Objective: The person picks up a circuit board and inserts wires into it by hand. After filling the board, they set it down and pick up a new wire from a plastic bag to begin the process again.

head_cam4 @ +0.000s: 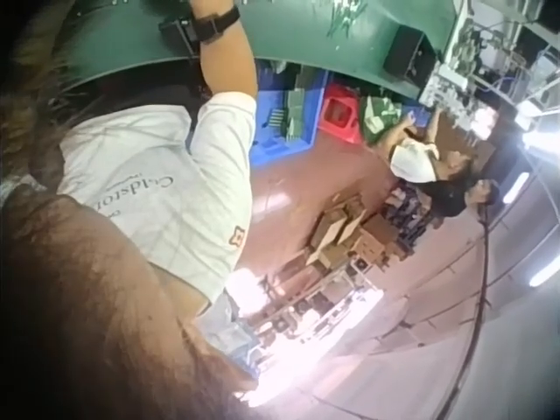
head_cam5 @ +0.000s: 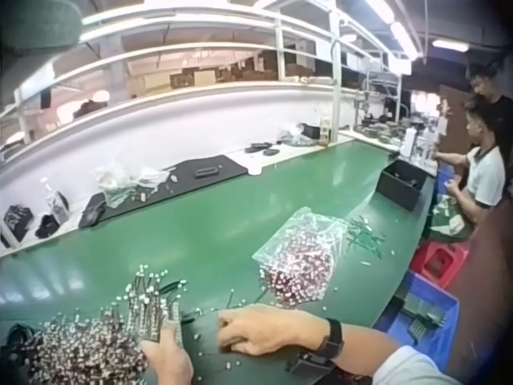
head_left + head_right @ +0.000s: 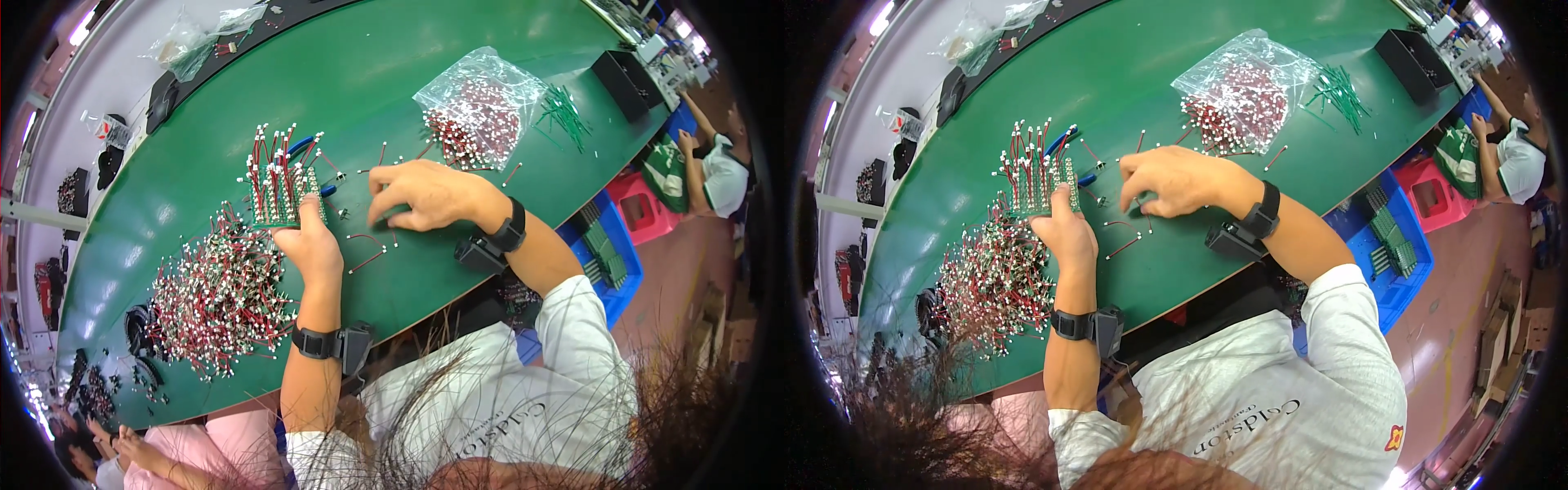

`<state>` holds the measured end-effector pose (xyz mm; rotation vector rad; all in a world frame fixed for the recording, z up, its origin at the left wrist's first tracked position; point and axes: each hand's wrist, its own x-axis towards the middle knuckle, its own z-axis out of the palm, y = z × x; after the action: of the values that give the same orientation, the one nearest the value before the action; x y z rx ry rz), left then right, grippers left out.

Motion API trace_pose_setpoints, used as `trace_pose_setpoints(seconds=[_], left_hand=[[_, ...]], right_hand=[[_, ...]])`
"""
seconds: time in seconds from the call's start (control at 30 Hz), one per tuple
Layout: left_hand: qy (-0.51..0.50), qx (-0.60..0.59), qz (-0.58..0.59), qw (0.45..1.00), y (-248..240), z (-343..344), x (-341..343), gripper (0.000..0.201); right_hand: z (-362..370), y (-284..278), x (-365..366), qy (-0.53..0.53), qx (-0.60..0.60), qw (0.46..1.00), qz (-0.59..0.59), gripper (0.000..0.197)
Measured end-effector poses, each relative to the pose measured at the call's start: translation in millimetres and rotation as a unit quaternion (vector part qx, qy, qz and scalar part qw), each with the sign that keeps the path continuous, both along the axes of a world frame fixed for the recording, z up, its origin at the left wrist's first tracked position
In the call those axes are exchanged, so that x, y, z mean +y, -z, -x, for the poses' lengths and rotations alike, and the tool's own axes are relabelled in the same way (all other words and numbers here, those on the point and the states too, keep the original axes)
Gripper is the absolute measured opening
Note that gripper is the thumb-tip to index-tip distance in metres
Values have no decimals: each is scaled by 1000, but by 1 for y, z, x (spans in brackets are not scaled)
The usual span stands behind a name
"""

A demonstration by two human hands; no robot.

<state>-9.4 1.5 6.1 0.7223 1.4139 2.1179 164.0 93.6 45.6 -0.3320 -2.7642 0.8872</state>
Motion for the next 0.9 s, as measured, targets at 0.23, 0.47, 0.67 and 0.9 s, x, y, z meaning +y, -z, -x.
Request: trace_pose_setpoints(seconds=[0.23, 0.47, 0.67, 0.9], left_hand=[[-3, -8, -3, 1000, 4, 4, 2, 28], [-3, 15, 43, 999, 3, 4, 3, 29], [6, -16, 12, 1000, 2, 5, 7, 33], [87, -43, -19, 995, 11, 3, 6, 38]], right_hand=[[24, 10, -35, -51, 27, 998, -6, 26], [44, 42, -60, -32, 105, 992, -56, 14], [44, 43, -58, -51, 118, 980, -149, 16], [25, 12, -25, 105, 234, 964, 70, 4]])
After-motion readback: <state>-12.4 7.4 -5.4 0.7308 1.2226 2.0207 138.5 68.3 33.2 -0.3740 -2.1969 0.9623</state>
